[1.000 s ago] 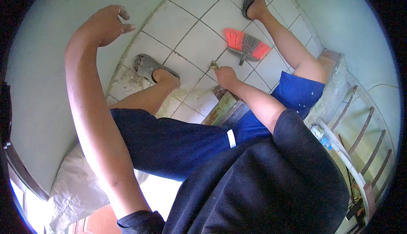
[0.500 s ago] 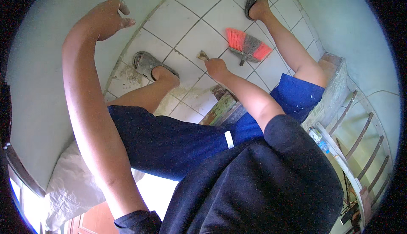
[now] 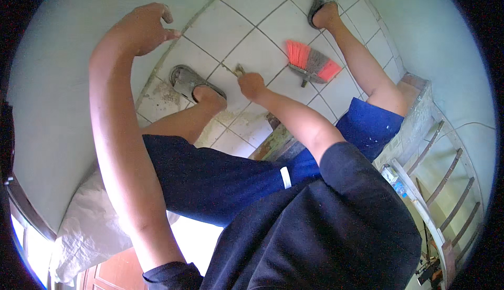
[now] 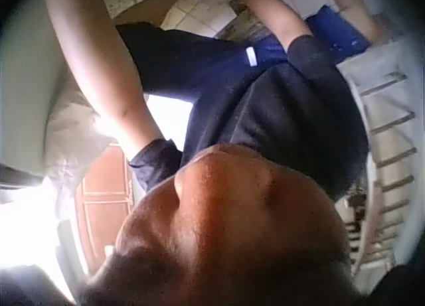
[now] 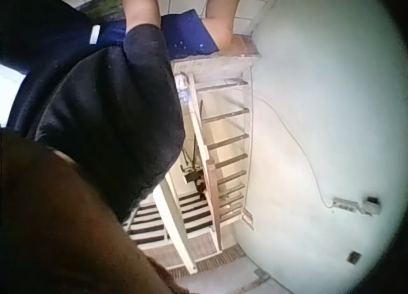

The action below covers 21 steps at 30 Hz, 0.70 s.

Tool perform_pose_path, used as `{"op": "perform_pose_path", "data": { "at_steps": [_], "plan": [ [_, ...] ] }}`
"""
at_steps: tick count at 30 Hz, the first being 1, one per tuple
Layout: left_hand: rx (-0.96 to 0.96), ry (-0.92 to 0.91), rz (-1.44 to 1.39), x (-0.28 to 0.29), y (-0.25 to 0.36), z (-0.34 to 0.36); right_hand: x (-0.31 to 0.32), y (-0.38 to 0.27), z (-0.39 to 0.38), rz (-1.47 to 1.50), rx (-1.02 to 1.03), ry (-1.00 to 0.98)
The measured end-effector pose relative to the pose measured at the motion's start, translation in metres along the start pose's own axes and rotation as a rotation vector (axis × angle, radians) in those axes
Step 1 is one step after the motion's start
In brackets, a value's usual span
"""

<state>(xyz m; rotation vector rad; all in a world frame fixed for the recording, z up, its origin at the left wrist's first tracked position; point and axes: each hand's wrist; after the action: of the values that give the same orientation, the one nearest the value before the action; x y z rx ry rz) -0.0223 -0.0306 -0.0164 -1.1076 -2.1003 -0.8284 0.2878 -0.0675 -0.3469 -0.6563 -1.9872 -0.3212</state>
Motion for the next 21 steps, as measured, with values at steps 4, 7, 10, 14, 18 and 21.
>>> {"op": "perform_pose_path", "data": {
  "at_steps": [4,7,10,14,18,21],
  "plan": [
    [0.002,-0.013,0.011,0.005,-0.002,-0.002,-0.003,0.000,-0.031,0.008,-0.044,-0.094],
    [0.015,-0.014,-0.022,0.008,-0.007,-0.005,-0.001,0.002,-0.027,-0.004,-0.091,-0.072],
    [0.021,-0.003,-0.022,0.005,-0.017,-0.009,0.008,0.013,0.012,-0.008,-0.159,0.042],
    [0.014,0.088,-0.138,-0.006,-0.044,-0.017,0.034,0.044,0.080,-0.020,-0.241,0.049],
    [0.050,0.111,-0.172,-0.015,-0.064,-0.018,0.077,0.063,0.151,-0.018,-0.139,0.063],
    [0.063,0.050,-0.194,-0.017,-0.063,-0.015,0.114,0.060,0.210,0.009,-0.123,0.103]
  ]
}}
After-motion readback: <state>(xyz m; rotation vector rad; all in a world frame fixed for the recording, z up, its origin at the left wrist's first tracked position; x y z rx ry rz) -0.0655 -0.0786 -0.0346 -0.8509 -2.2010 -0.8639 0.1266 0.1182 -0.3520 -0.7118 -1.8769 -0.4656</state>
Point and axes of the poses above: each hand's wrist, its own z-axis towards the middle knuckle, its own x-axis out of the back of the hand, y = z × x, and after that the axes turned 7 degrees about -z, right-handed
